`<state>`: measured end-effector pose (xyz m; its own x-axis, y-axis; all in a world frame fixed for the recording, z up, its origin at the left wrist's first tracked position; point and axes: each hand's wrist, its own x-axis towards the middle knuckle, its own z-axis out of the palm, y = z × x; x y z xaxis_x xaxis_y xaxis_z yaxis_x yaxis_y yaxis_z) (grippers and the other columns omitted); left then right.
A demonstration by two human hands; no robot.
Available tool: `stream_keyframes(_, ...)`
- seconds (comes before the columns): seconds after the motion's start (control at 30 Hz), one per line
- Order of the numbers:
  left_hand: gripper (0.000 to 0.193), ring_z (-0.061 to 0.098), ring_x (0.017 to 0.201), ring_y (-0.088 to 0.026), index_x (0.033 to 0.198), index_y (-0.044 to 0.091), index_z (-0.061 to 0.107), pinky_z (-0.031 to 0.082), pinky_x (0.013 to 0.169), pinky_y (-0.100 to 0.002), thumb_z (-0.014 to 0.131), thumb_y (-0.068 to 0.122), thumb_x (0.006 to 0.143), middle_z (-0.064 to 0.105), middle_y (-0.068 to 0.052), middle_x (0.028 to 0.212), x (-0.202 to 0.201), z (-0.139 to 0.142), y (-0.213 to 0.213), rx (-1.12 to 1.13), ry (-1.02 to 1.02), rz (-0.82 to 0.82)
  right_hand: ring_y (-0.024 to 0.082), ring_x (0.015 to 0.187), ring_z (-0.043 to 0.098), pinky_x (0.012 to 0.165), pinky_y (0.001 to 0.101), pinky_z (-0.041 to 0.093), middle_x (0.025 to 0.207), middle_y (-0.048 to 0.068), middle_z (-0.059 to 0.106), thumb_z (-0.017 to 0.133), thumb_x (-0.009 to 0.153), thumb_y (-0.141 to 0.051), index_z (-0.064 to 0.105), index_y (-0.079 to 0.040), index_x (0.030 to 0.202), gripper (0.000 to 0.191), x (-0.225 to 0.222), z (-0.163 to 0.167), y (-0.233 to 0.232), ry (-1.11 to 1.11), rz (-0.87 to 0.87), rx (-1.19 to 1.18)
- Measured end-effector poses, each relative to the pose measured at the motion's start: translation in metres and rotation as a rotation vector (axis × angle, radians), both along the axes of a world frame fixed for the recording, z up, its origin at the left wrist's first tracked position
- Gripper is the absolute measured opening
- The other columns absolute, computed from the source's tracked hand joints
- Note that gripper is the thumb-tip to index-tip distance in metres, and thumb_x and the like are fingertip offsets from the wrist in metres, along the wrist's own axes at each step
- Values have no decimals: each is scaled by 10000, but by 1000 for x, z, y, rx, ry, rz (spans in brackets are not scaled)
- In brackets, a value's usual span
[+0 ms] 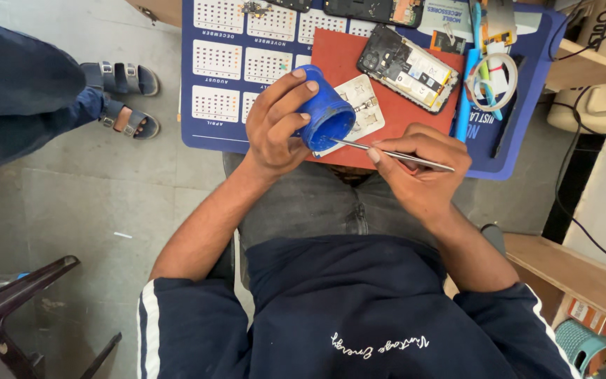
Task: The person works on a disassembled mobile phone, using tweezers to handle small components, applying flux from a blue container, and using a hot air gun to heat a section of the motherboard. They then use a screwdriver to adjust parts on the board.
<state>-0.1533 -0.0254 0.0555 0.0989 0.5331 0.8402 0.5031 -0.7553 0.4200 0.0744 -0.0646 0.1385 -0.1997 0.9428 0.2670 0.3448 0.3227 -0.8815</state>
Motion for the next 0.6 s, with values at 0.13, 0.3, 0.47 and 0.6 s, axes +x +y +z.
stream_keyframes(0.13,604,645,1217,-383,1126,96,400,625,965,-460,940,175,867,638,-152,1279,1,-1,0,2,-4,-3,77,615,499,518,228,314,733,50,601,835,896,34,761,31,964,100,-1,-3,-2,7,-9,-30)
stream_keyframes(0.3,617,646,1214,-372,1134,102,398,627,965,-448,947,177,863,636,-145,1279,2,-1,0,8,-12,12,56,599,431,517,224,271,694,15,542,825,902,12,757,39,951,88,1,-8,-2,56,-13,-80)
stream_keyframes(0.47,633,637,1226,-369,1142,101,400,621,976,-454,958,158,849,633,-142,1281,0,0,0,1,3,18,40,574,351,543,228,223,668,-24,460,823,909,11,754,53,952,92,9,-12,-4,180,-65,-182)
stream_keyframes(0.6,692,637,1212,-385,1198,101,416,591,970,-447,957,66,768,626,-165,1282,-3,-6,2,-55,3,14,62,599,386,565,230,262,662,-14,506,802,928,21,740,53,960,77,22,-20,-12,359,-43,-202)
